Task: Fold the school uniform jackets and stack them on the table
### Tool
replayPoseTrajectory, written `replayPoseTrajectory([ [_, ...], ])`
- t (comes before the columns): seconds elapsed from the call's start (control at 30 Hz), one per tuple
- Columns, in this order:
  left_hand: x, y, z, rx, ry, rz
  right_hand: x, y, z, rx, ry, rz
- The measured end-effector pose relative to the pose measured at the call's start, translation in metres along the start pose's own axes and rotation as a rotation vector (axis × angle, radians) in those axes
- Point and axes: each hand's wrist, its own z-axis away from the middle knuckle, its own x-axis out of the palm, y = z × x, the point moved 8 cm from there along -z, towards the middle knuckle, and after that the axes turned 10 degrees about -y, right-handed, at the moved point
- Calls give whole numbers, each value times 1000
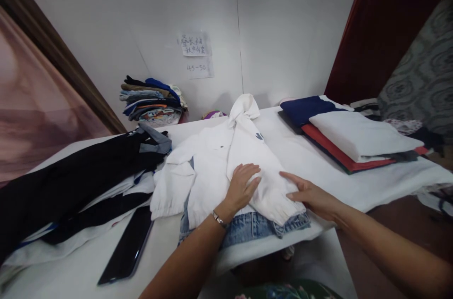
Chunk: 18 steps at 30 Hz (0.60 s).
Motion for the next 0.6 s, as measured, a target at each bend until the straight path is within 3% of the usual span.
replayPoseTrajectory([
  [0.17,38,-7,2,-68,-351,-170,-16,-3,11,86,14,677],
  [0.27,43,-6,2,-55,-371,-226,-18,-34,11,-44,70,1077],
  [0.33,42,-4,2,-37,-359,-239,-17,-57,1,-137,146,1198],
  [0.43,41,-1,2,-9,-355,-239,-2,-76,-35,-275,116,1243],
  [0.6,43,-5,4,-28,-371,-210,36,-75,-129,-391,-62,1362],
])
